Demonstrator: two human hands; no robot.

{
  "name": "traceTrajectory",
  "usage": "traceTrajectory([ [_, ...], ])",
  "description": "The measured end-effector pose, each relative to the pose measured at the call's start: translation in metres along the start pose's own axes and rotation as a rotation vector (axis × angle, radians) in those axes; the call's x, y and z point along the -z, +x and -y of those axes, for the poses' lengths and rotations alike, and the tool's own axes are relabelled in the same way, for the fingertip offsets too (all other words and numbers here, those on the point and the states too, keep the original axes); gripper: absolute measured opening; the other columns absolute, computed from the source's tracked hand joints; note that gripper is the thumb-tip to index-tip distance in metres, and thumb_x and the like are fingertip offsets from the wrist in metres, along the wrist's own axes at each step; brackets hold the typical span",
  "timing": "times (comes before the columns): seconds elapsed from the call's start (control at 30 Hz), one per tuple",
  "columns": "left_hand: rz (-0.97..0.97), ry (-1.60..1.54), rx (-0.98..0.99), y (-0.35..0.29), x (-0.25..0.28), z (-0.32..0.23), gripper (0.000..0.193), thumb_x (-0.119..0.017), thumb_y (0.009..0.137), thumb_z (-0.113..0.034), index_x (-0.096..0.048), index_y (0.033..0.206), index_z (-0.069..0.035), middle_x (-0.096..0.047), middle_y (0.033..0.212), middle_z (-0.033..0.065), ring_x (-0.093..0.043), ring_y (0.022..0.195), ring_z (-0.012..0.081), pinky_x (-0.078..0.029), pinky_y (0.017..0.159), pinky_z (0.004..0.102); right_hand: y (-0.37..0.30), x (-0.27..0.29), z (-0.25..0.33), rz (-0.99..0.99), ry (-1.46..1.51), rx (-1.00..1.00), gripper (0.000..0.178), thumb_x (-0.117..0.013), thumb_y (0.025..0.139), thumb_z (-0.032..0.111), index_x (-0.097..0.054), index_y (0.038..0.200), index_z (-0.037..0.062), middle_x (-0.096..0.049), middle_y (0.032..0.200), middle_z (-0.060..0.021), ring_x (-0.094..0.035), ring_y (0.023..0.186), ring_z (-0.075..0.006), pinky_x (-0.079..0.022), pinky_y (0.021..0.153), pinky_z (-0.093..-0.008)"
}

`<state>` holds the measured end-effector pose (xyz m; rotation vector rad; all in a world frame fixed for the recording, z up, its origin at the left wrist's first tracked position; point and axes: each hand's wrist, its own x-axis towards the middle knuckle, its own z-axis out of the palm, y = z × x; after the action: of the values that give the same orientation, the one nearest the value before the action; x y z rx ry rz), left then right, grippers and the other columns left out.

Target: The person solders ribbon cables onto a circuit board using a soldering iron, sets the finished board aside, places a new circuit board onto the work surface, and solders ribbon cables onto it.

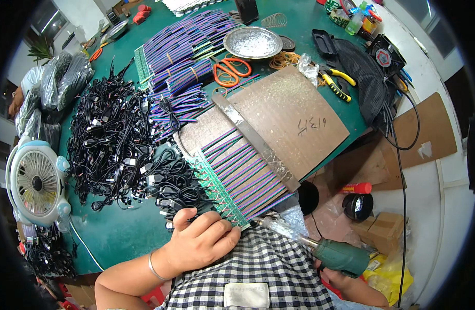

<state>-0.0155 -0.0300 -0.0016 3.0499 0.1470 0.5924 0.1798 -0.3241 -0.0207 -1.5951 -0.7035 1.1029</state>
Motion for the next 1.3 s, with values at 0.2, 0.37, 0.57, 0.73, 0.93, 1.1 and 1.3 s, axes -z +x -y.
traceTrajectory([
  [0.2, 0.031, 0.001, -0.047, 0.005, 0.0, -0.002, 0.013, -0.061, 0.076, -0.021, -0.065, 0.089, -0.021, -0.058, 0.086, -0.0065, -0.055, 0.087, 0.0091, -0.028, 0.093, 0.0397, 0.014, 0.001, 0.016, -0.007, -0.281, 0.289, 0.033, -0.071, 0.076, 0.018, -0.066, 0.105, 0.0028, -0.068, 0.098, -0.0114, -0.068, 0.084, -0.0224, -0.053, 0.079, -0.0316],
  [0.37, 0.052, -0.019, -0.066, 0.007, 0.003, -0.001, 0.013, -0.06, 0.077, -0.022, -0.064, 0.089, -0.018, -0.058, 0.085, -0.0054, -0.055, 0.086, 0.0097, -0.032, 0.087, 0.0369, 0.021, 0.001, 0.015, 0.076, -0.475, 0.332, 0.034, -0.074, 0.074, 0.023, -0.067, 0.103, 0.0065, -0.068, 0.099, -0.0087, -0.067, 0.085, -0.0232, -0.055, 0.077, -0.0335],
  [0.57, 0.088, -0.02, -0.085, 0.007, 0.004, 0.001, 0.019, -0.063, 0.074, -0.021, -0.067, 0.093, -0.02, -0.059, 0.087, -0.0062, -0.055, 0.085, 0.01, -0.029, 0.089, 0.0388, 0.021, 0.001, 0.005, 0.037, -0.575, 0.389, 0.036, -0.076, 0.072, 0.027, -0.067, 0.101, 0.0087, -0.066, 0.097, -0.007, -0.067, 0.085, -0.0236, -0.055, 0.077, -0.0342],
  [0.73, 0.071, -0.017, -0.074, 0.008, 0.003, 0.0, 0.016, -0.061, 0.075, -0.022, -0.065, 0.09, -0.02, -0.058, 0.086, -0.0056, -0.055, 0.085, 0.01, -0.031, 0.088, 0.0381, 0.02, 0.004, -0.01, 0.036, -0.516, 0.412, 0.039, -0.077, 0.069, 0.027, -0.067, 0.101, 0.0082, -0.066, 0.096, -0.0072, -0.067, 0.084, -0.0242, -0.055, 0.077, -0.0344],
  [0.93, 0.075, -0.019, -0.073, 0.007, 0.003, 0.0, 0.016, -0.061, 0.075, -0.022, -0.065, 0.09, -0.02, -0.058, 0.087, -0.0058, -0.055, 0.086, 0.01, -0.031, 0.088, 0.0384, 0.019, 0.009, -0.01, 0.115, -0.596, 0.389, 0.036, -0.076, 0.069, 0.026, -0.068, 0.099, 0.0069, -0.067, 0.096, -0.0077, -0.067, 0.082, -0.0239, -0.055, 0.077, -0.0341],
  [1.1, 0.095, -0.02, -0.073, 0.007, 0.004, 0.0, 0.018, -0.063, 0.074, -0.021, -0.066, 0.092, -0.021, -0.059, 0.088, -0.0068, -0.055, 0.086, 0.0101, -0.029, 0.09, 0.0397, 0.02, 0.005, 0.002, 0.05, -0.508, 0.308, 0.036, -0.073, 0.074, 0.028, -0.067, 0.1, 0.0056, -0.068, 0.095, -0.0091, -0.068, 0.085, -0.0241, -0.056, 0.078, -0.0343],
  [1.3, 0.046, -0.05, -0.042, 0.007, 0.0, 0.001, 0.012, -0.06, 0.076, -0.021, -0.064, 0.088, -0.02, -0.056, 0.084, -0.0064, -0.054, 0.086, 0.0083, -0.028, 0.092, 0.0397, 0.023, 0.003, 0.0, 0.052, -0.468, 0.354, 0.036, -0.073, 0.074, 0.03, -0.067, 0.099, 0.0055, -0.068, 0.096, -0.0098, -0.068, 0.087, -0.0246, -0.055, 0.08, -0.0349],
])
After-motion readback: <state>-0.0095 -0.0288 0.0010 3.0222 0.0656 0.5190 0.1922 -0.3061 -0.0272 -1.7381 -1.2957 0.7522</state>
